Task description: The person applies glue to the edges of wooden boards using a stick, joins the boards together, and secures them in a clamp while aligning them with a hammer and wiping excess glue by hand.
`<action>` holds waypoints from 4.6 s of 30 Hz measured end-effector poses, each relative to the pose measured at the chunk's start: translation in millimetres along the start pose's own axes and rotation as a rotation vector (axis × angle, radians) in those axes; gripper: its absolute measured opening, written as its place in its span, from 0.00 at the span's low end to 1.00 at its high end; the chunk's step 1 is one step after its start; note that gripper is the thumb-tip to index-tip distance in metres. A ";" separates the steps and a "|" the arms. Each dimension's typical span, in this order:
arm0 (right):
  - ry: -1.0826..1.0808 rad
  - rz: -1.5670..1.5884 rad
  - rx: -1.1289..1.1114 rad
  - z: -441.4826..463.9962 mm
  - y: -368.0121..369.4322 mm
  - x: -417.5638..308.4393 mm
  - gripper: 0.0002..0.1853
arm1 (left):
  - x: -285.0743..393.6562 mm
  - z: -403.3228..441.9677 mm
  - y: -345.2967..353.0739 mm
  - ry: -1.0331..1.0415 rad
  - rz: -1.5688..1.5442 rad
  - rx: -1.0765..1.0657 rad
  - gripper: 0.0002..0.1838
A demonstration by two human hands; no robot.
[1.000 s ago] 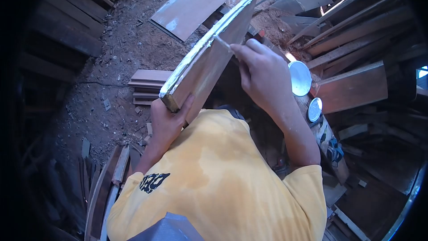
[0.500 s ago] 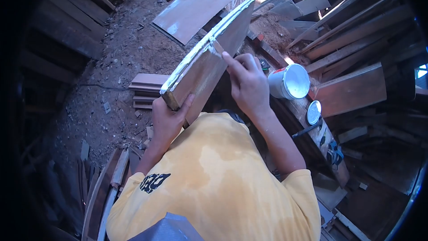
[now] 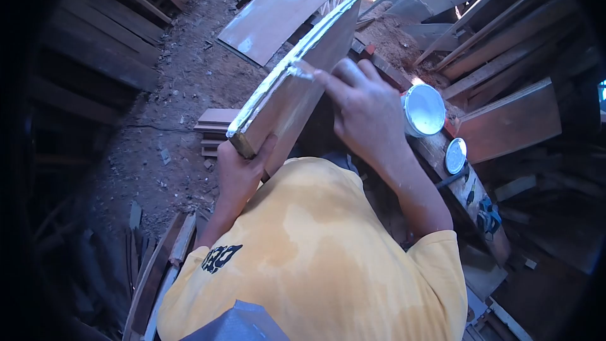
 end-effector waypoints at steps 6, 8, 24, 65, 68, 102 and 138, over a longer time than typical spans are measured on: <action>0.209 0.134 0.081 -36.7 -43.7 73.4 0.13 | 11.8 -9.5 2.2 -0.171 -0.118 0.018 0.22; 0.561 -0.144 0.087 -69.2 -55.9 153.1 0.12 | 10.2 -14.3 5.8 -0.198 -0.077 0.060 0.22; 1.105 0.657 -0.271 -190.4 101.2 390.8 0.14 | 35.0 -30.6 22.1 -0.235 -0.044 0.152 0.25; 0.209 0.410 0.168 6.5 22.4 73.8 0.13 | 21.7 -9.8 9.3 -0.012 0.050 0.000 0.22; 0.215 0.497 0.081 7.4 11.5 60.2 0.14 | 22.8 -10.0 7.1 -0.034 0.054 -0.010 0.22; 0.045 0.685 0.037 -46.9 51.5 2.3 0.16 | 4.5 -9.6 7.1 -0.106 -0.046 0.054 0.20; 0.024 0.414 -0.079 -26.3 -4.4 -36.7 0.22 | 9.6 -10.5 9.1 -0.049 -0.046 0.045 0.23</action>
Point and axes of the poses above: each hand's wrist, its own z-axis towards the middle knuckle, its own y-axis out of the palm, x = y × z, the point moved 2 cm from there along z, towards the middle knuckle, and after that the axes turned 8 degrees about z, right-handed, at the moved point
